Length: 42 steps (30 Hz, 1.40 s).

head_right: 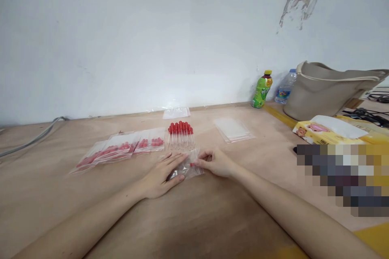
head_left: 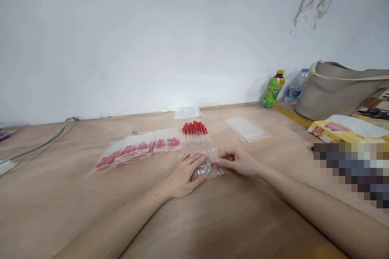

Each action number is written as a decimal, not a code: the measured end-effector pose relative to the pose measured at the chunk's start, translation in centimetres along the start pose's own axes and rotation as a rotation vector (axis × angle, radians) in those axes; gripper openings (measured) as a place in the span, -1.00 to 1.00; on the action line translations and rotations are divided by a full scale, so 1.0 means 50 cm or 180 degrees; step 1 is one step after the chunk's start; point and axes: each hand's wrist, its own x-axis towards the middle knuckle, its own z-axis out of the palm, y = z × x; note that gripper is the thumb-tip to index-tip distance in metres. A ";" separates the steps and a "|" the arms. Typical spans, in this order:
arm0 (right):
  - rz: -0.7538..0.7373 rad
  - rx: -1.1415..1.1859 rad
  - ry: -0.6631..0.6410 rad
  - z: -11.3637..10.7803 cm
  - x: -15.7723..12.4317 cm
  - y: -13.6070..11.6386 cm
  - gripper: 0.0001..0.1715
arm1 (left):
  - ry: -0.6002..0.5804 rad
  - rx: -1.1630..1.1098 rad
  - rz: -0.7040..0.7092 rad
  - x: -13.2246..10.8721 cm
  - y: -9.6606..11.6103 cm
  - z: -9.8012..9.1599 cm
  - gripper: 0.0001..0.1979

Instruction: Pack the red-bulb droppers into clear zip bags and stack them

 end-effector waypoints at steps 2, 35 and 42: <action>0.0164 0.0158 0.0182 0.009 0.000 0.003 -0.56 | 0.0093 -0.0044 -0.0013 -0.003 -0.001 -0.002 -0.48; 0.0080 0.1782 0.0237 0.026 -0.001 0.008 -0.54 | 0.0332 -0.0356 -0.0158 -0.044 -0.026 -0.023 -0.60; 0.0112 0.1347 0.0077 0.010 0.001 0.022 -0.51 | 0.0230 -0.0372 -0.0175 -0.047 -0.027 -0.027 -0.59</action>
